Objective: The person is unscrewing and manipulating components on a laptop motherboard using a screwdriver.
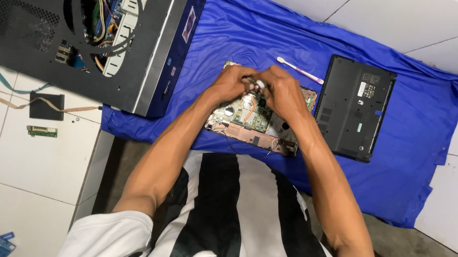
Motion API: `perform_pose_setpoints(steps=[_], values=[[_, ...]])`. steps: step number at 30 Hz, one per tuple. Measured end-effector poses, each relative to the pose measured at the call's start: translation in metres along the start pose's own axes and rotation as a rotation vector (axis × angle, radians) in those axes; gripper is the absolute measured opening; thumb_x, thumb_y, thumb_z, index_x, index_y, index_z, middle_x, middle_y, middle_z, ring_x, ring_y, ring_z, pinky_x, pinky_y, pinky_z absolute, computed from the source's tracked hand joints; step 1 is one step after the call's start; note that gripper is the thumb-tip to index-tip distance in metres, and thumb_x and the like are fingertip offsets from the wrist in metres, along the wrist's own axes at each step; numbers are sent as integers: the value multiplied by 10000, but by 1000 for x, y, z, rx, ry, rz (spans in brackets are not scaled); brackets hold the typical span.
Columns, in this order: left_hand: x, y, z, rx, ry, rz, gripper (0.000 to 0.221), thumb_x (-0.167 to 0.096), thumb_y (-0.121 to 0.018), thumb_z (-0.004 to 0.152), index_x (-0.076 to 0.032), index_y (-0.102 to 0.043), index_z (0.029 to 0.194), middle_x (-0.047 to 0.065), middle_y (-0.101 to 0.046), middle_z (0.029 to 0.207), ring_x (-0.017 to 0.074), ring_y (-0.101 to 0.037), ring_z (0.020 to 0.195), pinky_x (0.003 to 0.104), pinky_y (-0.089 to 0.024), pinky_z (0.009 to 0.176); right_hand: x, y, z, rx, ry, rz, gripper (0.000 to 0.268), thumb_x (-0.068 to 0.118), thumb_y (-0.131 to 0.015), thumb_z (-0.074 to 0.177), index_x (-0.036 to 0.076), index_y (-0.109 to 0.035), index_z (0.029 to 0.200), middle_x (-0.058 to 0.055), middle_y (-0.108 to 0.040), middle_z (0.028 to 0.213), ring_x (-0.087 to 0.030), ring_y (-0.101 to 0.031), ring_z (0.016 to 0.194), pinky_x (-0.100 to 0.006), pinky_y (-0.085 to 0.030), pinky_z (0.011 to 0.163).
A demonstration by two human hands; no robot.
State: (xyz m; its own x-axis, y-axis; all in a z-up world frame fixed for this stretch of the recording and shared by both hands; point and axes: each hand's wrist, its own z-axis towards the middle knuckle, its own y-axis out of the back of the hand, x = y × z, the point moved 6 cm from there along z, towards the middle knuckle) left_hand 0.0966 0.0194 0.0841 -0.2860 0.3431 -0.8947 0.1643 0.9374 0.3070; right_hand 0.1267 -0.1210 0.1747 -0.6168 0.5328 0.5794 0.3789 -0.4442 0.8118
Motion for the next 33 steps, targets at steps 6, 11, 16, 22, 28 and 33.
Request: perform_pose_setpoints(steps=[6,11,16,22,28,33], values=[[-2,-4,-6,-29,16,-102,379,-111,-747,879,-212,-747,1245,106,-776,813,154,-737,648,355,-597,778,-14,-7,-3,-84,-79,24,308,202,-881,822,105,-718,1064,-123,-627,924,-368,-707,890,-473,-592,781],[-1,-2,-6,-8,33,-119,383,-163,-806,863,-243,-752,1234,88,-775,793,145,-737,660,330,-591,774,-16,-18,0,-44,-65,-82,264,192,-834,835,161,-724,1072,-67,-622,945,-349,-714,876,-476,-600,769],[48,-16,22,21,28,-60,411,-202,-866,798,-253,-763,1193,69,-777,826,188,-747,754,352,-581,825,-32,-42,7,8,35,-97,227,125,-800,801,195,-709,996,-13,-612,937,-316,-711,907,-437,-597,792],[-9,-4,-17,-42,83,-31,427,-293,-887,768,-198,-753,1162,100,-775,925,295,-747,983,445,-545,917,1,-10,13,48,68,119,386,46,-826,746,95,-709,1111,-120,-712,1018,-377,-703,1035,-481,-570,910],[37,-21,11,-73,61,69,425,-208,-880,714,-293,-748,1110,24,-783,916,259,-740,1022,404,-573,931,-11,-31,5,-12,-65,-63,285,129,-826,813,131,-697,1067,-90,-624,945,-395,-711,909,-501,-593,785],[75,-7,0,-156,180,117,379,-231,-838,824,-259,-753,1193,54,-789,1071,287,-721,1098,413,-556,993,-46,-80,-3,98,-47,-143,295,68,-798,785,142,-715,1058,-78,-658,933,-361,-726,924,-475,-600,802]])
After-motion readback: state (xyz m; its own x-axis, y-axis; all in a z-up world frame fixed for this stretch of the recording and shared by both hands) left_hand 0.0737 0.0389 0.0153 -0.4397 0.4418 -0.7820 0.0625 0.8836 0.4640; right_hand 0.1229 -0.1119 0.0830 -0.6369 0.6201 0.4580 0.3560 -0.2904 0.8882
